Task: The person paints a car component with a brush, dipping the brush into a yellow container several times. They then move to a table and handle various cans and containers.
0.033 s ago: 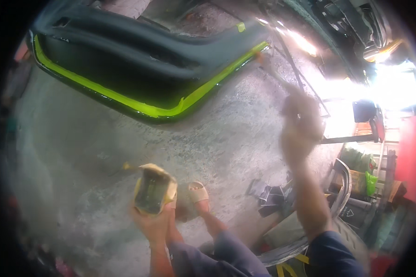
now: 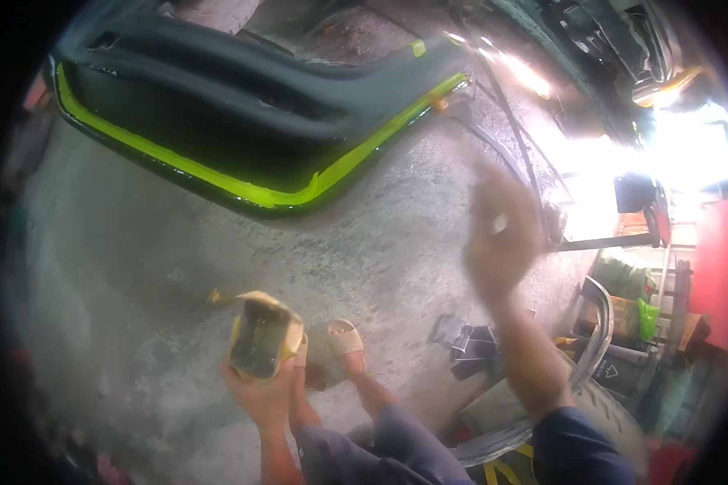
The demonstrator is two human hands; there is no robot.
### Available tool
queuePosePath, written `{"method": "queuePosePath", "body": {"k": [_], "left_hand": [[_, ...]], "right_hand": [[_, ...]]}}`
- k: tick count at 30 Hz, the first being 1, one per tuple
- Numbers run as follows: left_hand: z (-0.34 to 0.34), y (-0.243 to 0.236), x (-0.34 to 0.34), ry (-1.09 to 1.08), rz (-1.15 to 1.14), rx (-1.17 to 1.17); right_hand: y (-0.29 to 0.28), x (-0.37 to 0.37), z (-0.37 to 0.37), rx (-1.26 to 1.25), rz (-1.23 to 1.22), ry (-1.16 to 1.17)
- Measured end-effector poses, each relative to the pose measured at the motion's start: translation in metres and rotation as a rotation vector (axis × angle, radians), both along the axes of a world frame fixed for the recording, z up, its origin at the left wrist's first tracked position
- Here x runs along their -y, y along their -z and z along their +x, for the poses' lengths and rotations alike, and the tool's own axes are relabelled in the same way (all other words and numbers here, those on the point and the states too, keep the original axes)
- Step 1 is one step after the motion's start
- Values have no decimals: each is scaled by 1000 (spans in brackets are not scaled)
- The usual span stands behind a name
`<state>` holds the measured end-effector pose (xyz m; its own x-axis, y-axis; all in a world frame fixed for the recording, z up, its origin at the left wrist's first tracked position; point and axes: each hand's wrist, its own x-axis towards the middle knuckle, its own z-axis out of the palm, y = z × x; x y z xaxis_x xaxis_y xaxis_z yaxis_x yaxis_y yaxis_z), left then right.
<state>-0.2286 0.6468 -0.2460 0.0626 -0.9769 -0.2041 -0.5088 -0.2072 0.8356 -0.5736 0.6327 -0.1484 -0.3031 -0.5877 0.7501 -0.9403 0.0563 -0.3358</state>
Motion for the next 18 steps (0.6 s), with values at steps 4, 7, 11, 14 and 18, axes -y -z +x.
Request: {"method": "queuePosePath", "body": {"k": [4, 7, 11, 14, 18], "left_hand": [[33, 17, 3, -31, 7, 19], [55, 24, 4, -6, -29, 152], [74, 31, 3, 31, -50, 93], [80, 34, 2, 22, -68, 71], [86, 45, -3, 11, -108, 57]], "right_hand": [[16, -16, 75, -80, 53, -144], [5, -29, 88, -2, 105, -265], [-16, -40, 72, 182, 96, -296], [-27, -28, 47, 734, 160, -296], [-39, 0, -18, 839, 157, -146]]}}
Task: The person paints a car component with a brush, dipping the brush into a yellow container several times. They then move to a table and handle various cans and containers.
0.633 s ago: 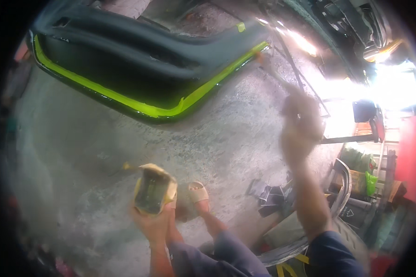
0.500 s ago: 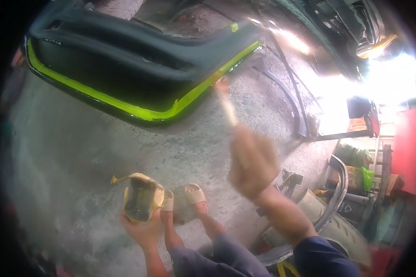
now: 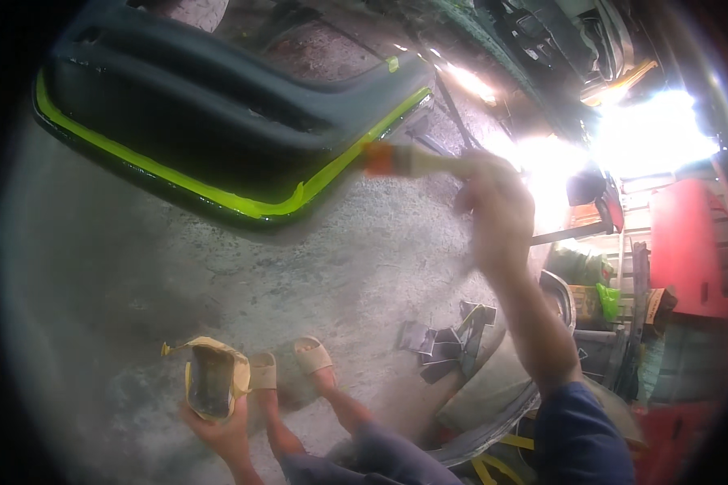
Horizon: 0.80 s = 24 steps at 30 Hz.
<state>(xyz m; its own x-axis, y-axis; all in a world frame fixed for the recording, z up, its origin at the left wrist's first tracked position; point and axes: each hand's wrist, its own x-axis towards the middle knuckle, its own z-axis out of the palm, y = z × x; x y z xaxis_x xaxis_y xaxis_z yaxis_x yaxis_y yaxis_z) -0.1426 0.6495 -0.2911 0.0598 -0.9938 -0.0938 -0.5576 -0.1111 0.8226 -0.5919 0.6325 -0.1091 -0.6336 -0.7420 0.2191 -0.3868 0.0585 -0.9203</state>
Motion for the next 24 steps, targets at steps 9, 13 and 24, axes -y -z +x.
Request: {"method": "queuePosePath", "body": {"k": [9, 13, 24], "left_hand": [[7, 8, 1, 1, 45, -90], [12, 6, -1, -22, 73, -96], [11, 2, -3, -29, 131, -213]], "right_hand": [[-30, 14, -44, -282, -35, 113], [-31, -8, -32, -986, 63, -83], [-19, -10, -1, -1274, 22, -385]]}}
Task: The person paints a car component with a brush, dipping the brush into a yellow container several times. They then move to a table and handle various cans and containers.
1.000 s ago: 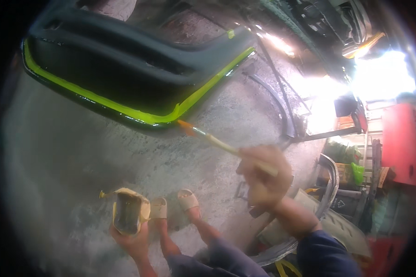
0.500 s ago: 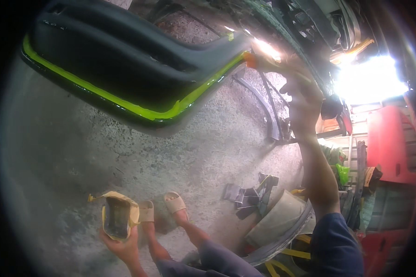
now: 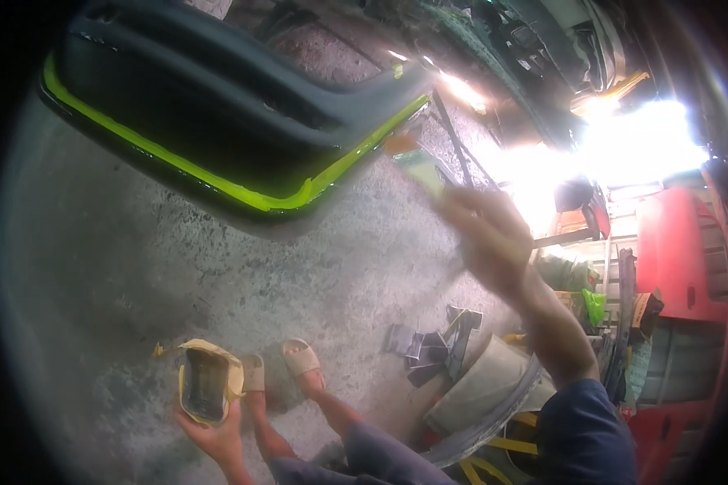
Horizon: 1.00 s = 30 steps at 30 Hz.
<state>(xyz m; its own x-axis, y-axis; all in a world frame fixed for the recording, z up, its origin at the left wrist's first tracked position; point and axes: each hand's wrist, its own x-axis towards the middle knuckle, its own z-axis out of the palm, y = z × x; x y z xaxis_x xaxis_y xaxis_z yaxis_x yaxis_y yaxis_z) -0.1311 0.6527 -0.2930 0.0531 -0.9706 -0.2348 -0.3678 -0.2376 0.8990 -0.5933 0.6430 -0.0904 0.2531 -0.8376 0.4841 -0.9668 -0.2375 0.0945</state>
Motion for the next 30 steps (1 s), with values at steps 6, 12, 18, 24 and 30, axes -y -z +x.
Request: {"method": "queuePosePath", "body": {"k": [6, 12, 18, 24, 30], "left_hand": [[-5, -6, -1, -2, 0, 39], [3, 4, -8, 7, -56, 81], [-4, -11, -6, -15, -52, 58], [5, -8, -2, 9, -39, 155], [-1, -1, -4, -11, -118, 158]], "right_hand": [[-13, -5, -13, 138, -169, 247], [15, 12, -14, -88, -100, 157], [21, -26, 62, 322, -51, -25], [14, 8, -5, 1115, -25, 483], [-7, 28, -51, 1354, -147, 623]]}}
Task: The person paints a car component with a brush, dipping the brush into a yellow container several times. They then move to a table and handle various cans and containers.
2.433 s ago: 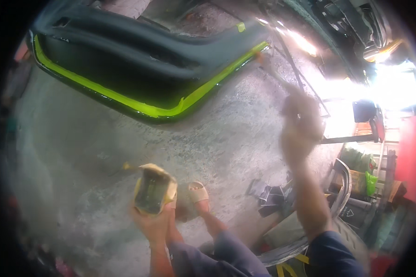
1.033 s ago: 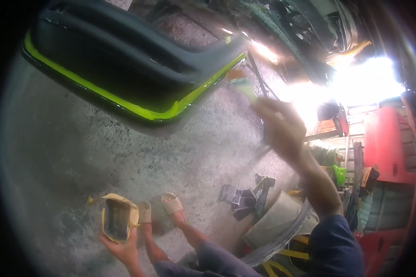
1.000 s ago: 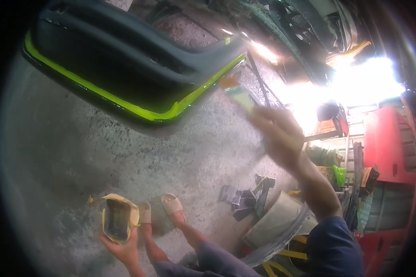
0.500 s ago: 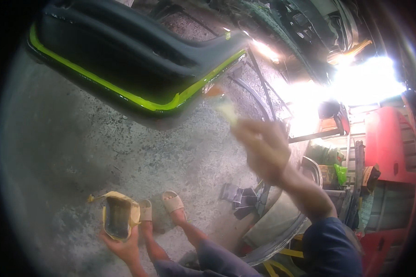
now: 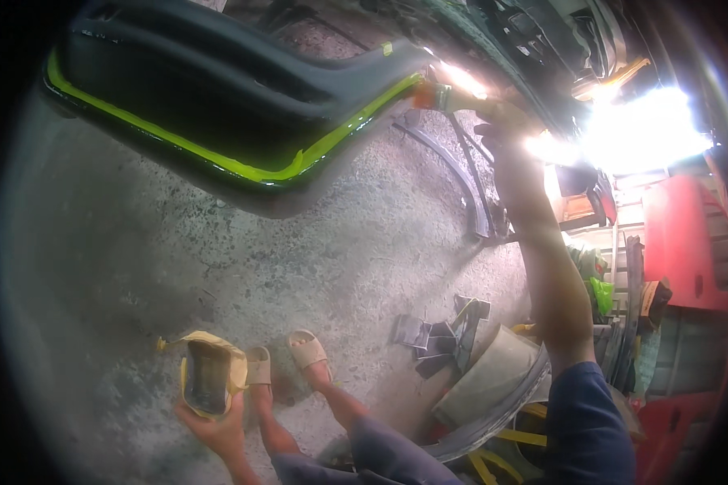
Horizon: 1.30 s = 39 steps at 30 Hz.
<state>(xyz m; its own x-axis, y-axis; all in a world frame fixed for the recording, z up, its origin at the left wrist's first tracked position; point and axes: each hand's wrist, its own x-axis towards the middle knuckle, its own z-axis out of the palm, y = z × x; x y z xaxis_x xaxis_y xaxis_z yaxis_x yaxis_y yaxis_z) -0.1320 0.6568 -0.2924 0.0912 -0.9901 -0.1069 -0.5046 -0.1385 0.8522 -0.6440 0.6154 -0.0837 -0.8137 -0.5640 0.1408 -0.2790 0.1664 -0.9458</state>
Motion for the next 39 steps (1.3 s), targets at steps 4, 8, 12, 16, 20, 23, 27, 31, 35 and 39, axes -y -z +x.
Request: {"method": "queuePosePath", "body": {"k": [4, 8, 12, 16, 20, 23, 27, 31, 35, 39], "left_hand": [[-1, -2, -3, -8, 40, 17], [-3, -1, -5, -16, 67, -68], [-7, 5, -9, -8, 26, -66], [-9, -1, -9, 0, 22, -18], [-5, 0, -2, 43, 5, 163], [-9, -12, 3, 54, 107, 186], [-14, -17, 6, 73, -2, 102], [-20, -24, 9, 22, -7, 92], [-21, -21, 11, 0, -10, 3], [-10, -19, 13, 38, -9, 49]], "right_hand": [[7, -3, -15, -196, -13, 7], [22, -10, 13, -499, 42, 12], [81, -7, 60, -986, -75, -35], [109, -30, 157, -839, -114, -7], [115, -52, 217, -729, -190, -203], [104, -62, 224, -610, -184, -307], [99, -48, 188, -77, -358, -225], [89, -40, 121, -113, -223, 9], [92, -29, 131, -225, -277, 194], [117, -26, 213, -751, -155, 83]]}}
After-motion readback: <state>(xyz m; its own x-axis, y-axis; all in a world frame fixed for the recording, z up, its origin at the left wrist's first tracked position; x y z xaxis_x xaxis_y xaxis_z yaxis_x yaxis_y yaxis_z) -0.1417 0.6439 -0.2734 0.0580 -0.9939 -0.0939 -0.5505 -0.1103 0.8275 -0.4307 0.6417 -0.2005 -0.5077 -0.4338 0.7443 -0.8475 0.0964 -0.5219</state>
